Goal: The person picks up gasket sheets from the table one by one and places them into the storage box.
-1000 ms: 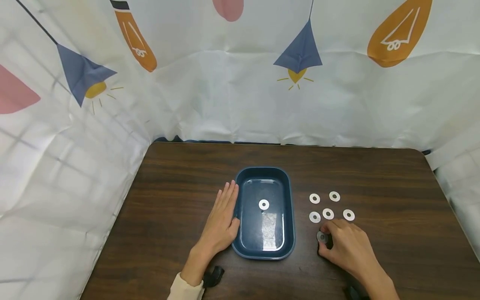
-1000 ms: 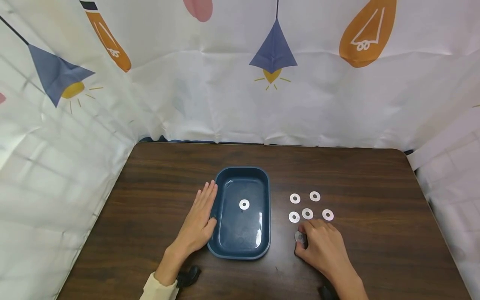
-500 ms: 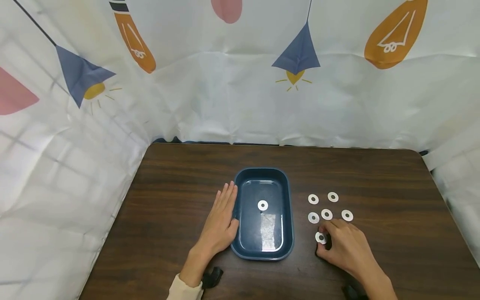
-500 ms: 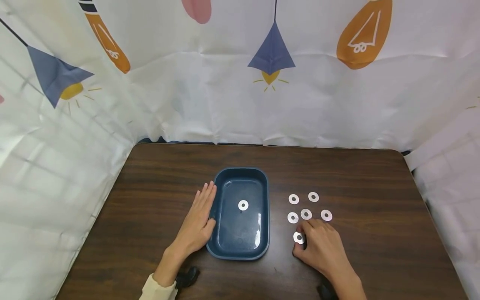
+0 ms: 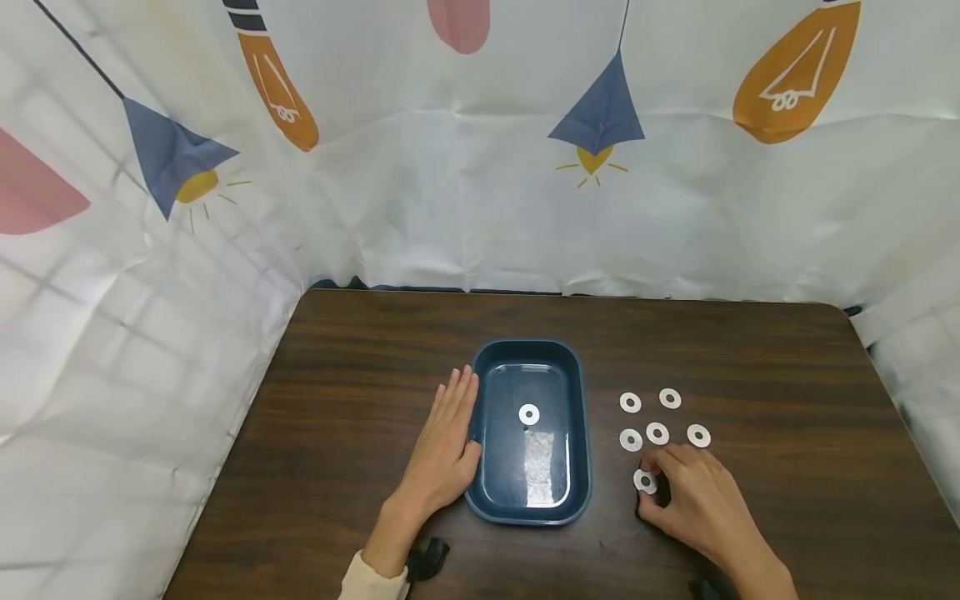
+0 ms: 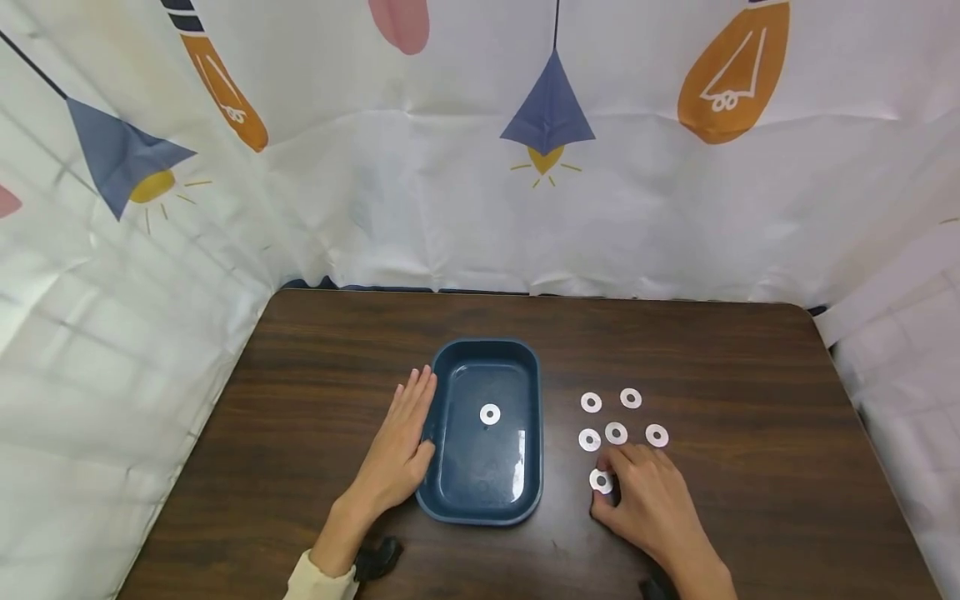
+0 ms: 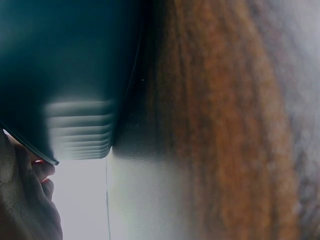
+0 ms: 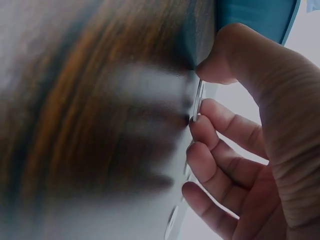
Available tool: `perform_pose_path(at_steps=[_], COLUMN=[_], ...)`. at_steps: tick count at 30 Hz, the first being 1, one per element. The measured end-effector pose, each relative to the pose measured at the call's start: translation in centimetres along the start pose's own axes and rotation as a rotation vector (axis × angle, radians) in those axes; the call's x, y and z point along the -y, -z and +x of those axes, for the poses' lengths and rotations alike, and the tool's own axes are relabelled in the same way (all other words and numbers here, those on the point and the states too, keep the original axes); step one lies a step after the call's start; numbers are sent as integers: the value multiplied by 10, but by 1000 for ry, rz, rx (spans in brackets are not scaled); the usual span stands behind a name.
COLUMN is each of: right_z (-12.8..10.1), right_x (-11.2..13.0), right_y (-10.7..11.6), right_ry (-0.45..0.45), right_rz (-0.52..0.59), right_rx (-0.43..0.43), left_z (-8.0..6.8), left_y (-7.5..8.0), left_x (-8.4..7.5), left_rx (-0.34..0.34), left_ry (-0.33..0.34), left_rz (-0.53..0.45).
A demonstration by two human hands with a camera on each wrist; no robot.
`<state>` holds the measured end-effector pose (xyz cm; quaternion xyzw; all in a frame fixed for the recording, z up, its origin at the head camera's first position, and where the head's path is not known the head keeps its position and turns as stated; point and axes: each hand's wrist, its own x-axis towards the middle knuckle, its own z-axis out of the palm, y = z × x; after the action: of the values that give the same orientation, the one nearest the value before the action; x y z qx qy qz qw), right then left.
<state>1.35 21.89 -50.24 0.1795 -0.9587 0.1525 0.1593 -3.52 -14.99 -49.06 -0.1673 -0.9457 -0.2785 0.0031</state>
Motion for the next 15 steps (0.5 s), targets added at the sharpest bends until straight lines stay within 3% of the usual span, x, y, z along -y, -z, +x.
perform_pose_path(at_steps=[8,15], right_z=[1,3], right_x=[-2,-3], right_y=[-5,-7], right_ry=[55,90], right_rz=[71,67], right_rx=[-17,-28], left_z=[-1,-1], left_y=[1,0], left_x=[-1,0], left_rx=[-21,-42], left_ry=[-22,-32], left_rz=[8,19])
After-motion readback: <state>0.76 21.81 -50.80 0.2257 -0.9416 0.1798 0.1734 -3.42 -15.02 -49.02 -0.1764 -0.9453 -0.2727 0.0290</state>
